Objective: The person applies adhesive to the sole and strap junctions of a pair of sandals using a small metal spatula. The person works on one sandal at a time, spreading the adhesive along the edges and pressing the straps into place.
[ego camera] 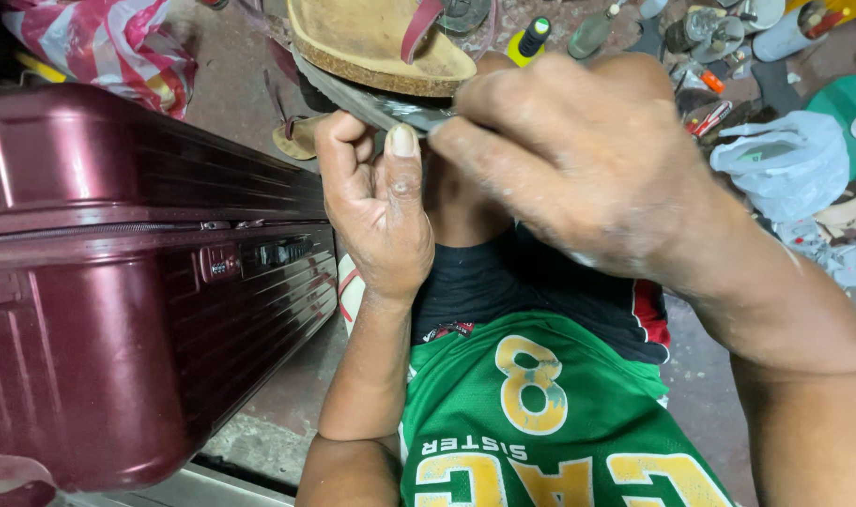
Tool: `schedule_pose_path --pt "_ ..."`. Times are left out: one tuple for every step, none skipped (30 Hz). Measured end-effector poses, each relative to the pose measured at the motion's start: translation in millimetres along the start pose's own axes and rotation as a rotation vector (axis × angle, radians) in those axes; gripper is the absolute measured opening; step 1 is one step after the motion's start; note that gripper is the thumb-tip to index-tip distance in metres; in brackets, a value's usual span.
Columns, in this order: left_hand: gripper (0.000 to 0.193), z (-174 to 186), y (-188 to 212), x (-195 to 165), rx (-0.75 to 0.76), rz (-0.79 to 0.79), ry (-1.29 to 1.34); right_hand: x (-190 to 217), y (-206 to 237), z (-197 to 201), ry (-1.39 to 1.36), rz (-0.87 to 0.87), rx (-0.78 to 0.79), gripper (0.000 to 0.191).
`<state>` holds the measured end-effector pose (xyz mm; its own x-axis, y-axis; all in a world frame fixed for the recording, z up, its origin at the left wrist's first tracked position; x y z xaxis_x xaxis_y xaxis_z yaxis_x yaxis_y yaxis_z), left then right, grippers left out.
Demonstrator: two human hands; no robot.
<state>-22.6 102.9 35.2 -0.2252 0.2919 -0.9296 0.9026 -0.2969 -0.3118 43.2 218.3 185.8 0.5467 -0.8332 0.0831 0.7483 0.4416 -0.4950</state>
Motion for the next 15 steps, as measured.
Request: schedule_pose_path --pt "0.017 -1 0 0 0.013 -0.006 -0.001 0 -1 -6 -0.029 0.028 -0.027 0.040" --pt "0.017 -1 1 0 0.025 -0.011 -0.002 -2 1 -7 -0.051 0.037 -0.056 0.039" --pt "0.016 -1 1 0 0.031 -0.014 0.005 -3 4 -9 -0.073 0.046 -0.085 0.038" --pt "0.016 0 0 1 0.021 -0.003 0.015 -6 9 -9 -0.092 0.035 -0.118 0.036" --pt "0.016 2 -1 2 0.012 0.008 0.025 -10 16 -8 -0.108 -0.001 -0.134 0.035" --pt "0.017 6 -4 4 -0.004 0.038 0.042 -13 23 -5 -0.125 -0.037 -0.151 0.034" --pt "0.019 9 -5 5 -0.015 0.053 0.057 -18 34 2 -0.157 -0.104 -0.183 0.032" --pt "0.020 12 -7 7 -0.026 0.069 0.071 -24 45 11 -0.197 -0.188 -0.214 0.030" --pt "0.022 16 -9 7 -0.047 0.056 0.082 -32 58 22 -0.249 -0.298 -0.254 0.029" --pt "0.025 20 -11 8 -0.075 0.034 0.091 -41 71 30 -0.294 -0.401 -0.284 0.027" --pt "0.026 24 -13 9 -0.095 0.024 0.108 -46 82 35 -0.316 -0.481 -0.287 0.025" --pt "0.027 28 -13 10 -0.104 0.023 0.122 -49 92 38 -0.303 -0.535 -0.261 0.024" --pt "0.028 30 -14 11 -0.103 0.023 0.126 -52 101 39 -0.286 -0.582 -0.215 0.022" --pt "0.028 33 -15 12 -0.103 0.024 0.131 -54 108 36 -0.265 -0.602 -0.156 0.021" --pt "0.028 35 -16 13 -0.107 0.016 0.125 -55 114 29 -0.247 -0.604 -0.101 0.019"
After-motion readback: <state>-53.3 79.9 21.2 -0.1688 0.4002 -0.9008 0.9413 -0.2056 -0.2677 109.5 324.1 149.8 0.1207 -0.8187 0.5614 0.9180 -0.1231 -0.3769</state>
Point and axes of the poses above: each hand's wrist, its own y-axis away from the middle knuckle, its own z-axis out of the back of the hand, x = y × z, the point moved 6 cm from there along -y, towards the middle knuckle, and after that the axes turned 6 degrees about -y, right-handed, at the moved point
